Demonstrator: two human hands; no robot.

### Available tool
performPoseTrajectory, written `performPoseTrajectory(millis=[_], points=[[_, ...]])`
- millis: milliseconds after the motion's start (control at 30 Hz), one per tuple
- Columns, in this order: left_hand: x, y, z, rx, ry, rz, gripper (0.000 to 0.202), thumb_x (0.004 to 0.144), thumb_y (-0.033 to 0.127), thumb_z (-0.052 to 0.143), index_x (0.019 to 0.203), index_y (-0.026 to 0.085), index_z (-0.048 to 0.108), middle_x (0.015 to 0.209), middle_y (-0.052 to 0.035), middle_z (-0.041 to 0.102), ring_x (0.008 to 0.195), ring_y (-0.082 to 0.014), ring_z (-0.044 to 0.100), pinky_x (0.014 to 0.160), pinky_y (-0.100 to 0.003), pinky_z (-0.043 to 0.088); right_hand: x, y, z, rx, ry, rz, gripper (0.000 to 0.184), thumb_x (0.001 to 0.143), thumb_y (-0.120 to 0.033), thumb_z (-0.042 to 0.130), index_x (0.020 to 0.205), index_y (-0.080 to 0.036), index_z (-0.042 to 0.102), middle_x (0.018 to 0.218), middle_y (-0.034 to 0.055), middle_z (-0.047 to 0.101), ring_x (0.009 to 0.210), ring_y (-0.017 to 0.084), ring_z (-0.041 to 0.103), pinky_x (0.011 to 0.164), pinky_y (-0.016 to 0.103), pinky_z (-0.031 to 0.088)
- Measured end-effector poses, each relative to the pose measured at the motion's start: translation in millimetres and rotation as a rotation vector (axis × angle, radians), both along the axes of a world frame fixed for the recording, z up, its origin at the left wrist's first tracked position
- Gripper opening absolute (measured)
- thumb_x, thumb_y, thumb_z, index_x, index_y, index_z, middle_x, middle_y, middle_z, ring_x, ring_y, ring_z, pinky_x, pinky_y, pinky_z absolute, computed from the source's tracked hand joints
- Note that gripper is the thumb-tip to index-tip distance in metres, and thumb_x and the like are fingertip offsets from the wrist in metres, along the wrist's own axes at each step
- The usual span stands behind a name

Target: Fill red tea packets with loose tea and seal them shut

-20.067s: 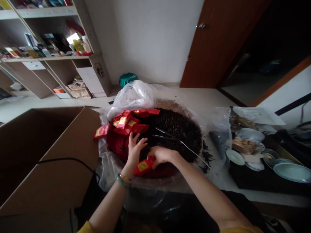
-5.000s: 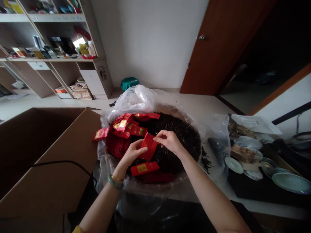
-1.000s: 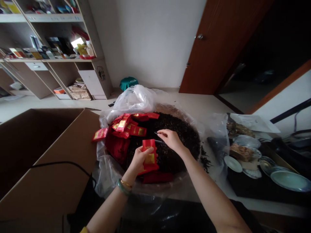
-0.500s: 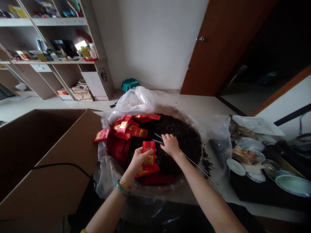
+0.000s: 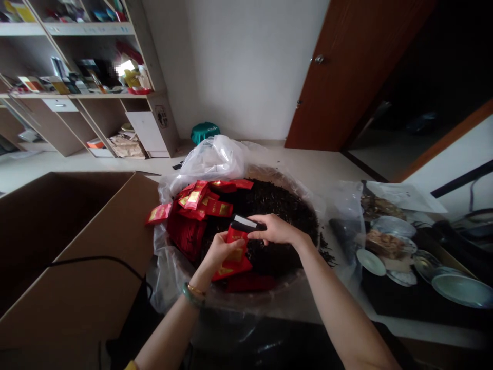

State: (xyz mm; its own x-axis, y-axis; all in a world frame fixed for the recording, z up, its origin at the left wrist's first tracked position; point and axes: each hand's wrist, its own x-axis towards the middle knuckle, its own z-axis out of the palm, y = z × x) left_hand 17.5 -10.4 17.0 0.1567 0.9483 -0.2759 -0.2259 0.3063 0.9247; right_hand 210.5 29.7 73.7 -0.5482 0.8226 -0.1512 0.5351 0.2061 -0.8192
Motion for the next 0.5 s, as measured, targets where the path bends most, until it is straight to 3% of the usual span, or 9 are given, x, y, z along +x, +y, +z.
performPoseTrajectory(millis=[100, 200, 400, 500], points=[[-0.2, -2.3, -2.5, 0.031, 0.033, -0.086, 0.044, 0.049, 0.042, 0.085, 0.074, 0.009, 0.069, 0.064, -0.005, 0.069, 0.055, -0.0157, 0.063, 0.055, -0.025, 0.049, -6.9, -5.5, 5.2, 0.138, -0.075, 0.026, 0.056, 0.075, -0.049, 0.067, 0.122, -0.02, 0.061, 0.091, 0.0051, 0.073, 0.067, 0.018, 0.067, 0.062, 0.026, 0.049], [0.3, -4.0, -4.7, 0.055, 0.028, -0.091, 0.043, 0.05, 0.043, 0.084, 0.074, 0.01, 0.069, 0.065, -0.0043, 0.069, 0.056, -0.0154, 0.063, 0.057, -0.025, 0.049, -7.6, -6.6, 8.1, 0.25, -0.147, 0.013, 0.053, 0.073, -0.048, 0.069, 0.118, -0.021, 0.064, 0.101, 0.0074, 0.072, 0.088, 0.024, 0.067, 0.074, 0.03, 0.049], [1.7, -4.9, -1.1, 0.124, 0.027, -0.105, 0.046, 0.053, 0.042, 0.084, 0.084, 0.01, 0.072, 0.071, -0.0059, 0.071, 0.062, -0.0171, 0.064, 0.062, -0.027, 0.05, -7.4, -9.0, 15.4, 0.224, -0.161, 0.065, 0.046, 0.071, -0.044, 0.07, 0.111, -0.021, 0.068, 0.094, 0.0042, 0.073, 0.082, 0.021, 0.066, 0.07, 0.026, 0.046], [4.1, -5.1, 1.2, 0.154, 0.063, -0.056, 0.043, 0.051, 0.041, 0.084, 0.077, 0.01, 0.071, 0.067, -0.005, 0.069, 0.06, -0.0154, 0.062, 0.059, -0.025, 0.048, -14.1, -12.7, 18.4, 0.234, -0.128, 0.072, 0.032, 0.074, -0.037, 0.067, 0.103, -0.022, 0.072, 0.084, 0.0016, 0.073, 0.074, 0.017, 0.064, 0.065, 0.023, 0.042]])
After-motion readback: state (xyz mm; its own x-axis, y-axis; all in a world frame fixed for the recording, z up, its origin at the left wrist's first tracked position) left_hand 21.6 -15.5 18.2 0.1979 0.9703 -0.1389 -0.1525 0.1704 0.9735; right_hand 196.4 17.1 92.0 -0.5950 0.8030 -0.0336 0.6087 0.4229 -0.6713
